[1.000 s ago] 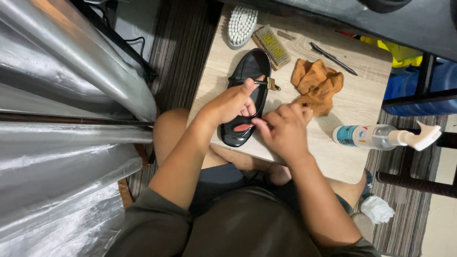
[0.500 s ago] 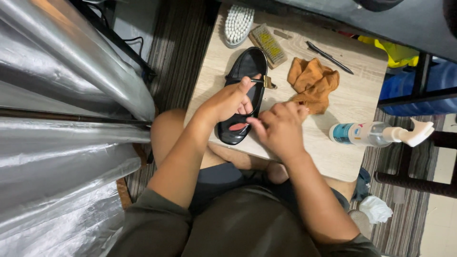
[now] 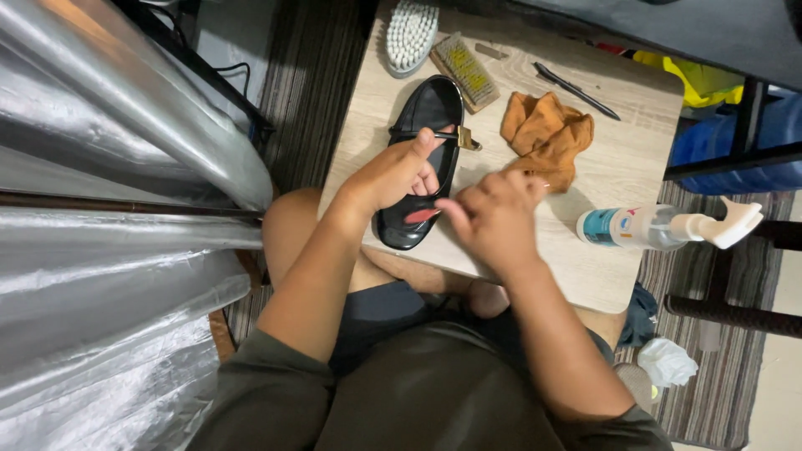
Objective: The person scrubs a black loafer with a red toothbrush, applying cleaning foam from a spray bottle. They focus on the upper leather and the gold buckle area, repeatedly brushing and reapplying foam.
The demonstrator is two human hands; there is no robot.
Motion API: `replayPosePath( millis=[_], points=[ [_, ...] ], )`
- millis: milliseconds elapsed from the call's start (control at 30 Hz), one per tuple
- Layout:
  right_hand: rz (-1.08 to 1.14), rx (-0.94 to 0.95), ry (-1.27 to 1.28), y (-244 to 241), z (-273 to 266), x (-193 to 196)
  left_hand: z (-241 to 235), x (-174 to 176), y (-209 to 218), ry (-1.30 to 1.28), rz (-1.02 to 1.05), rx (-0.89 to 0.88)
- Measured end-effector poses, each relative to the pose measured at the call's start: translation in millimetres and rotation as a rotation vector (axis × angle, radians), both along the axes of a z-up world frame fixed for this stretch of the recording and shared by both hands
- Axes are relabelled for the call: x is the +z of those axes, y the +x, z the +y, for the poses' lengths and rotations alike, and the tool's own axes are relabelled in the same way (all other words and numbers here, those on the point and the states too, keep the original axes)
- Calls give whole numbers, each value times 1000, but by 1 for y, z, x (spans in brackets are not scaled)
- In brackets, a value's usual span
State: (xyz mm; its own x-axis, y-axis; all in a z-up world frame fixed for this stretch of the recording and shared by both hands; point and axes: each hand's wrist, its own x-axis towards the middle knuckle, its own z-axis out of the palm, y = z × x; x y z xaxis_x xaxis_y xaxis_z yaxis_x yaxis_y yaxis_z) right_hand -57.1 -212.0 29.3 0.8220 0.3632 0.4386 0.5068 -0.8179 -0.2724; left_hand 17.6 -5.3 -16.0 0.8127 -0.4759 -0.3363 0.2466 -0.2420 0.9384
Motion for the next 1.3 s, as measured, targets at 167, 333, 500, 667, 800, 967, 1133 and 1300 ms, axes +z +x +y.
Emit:
replayPosePath(
  millis=[167,333,500,667,800,967,1133,1300],
  points=[
    [-24,-6,3,16,-25,-11,2,3,-4,10,-10,19],
    [-60,-48,-45,24,-42,-12,1,4,-1,-6,-3,12],
    [-9,53,18,-4,6,-8,-3,-9,0,-16,-3,18],
    [-23,29,-1,9,-13,-4,0,7,-3,5,-5,5],
    [-59,-36,-28,24,-41,-16,1,24,-6,23,-15,3],
    [-3,14,15,-1,-4,-10,-1,2,-2,25,-18,-6],
    [29,-88,-136,-13,-20,-33,-2,3,-6,17,-32,28],
    [75,-339,-249,-33,-55,-15,-8,-12,-10,91,-125,128]
  ],
)
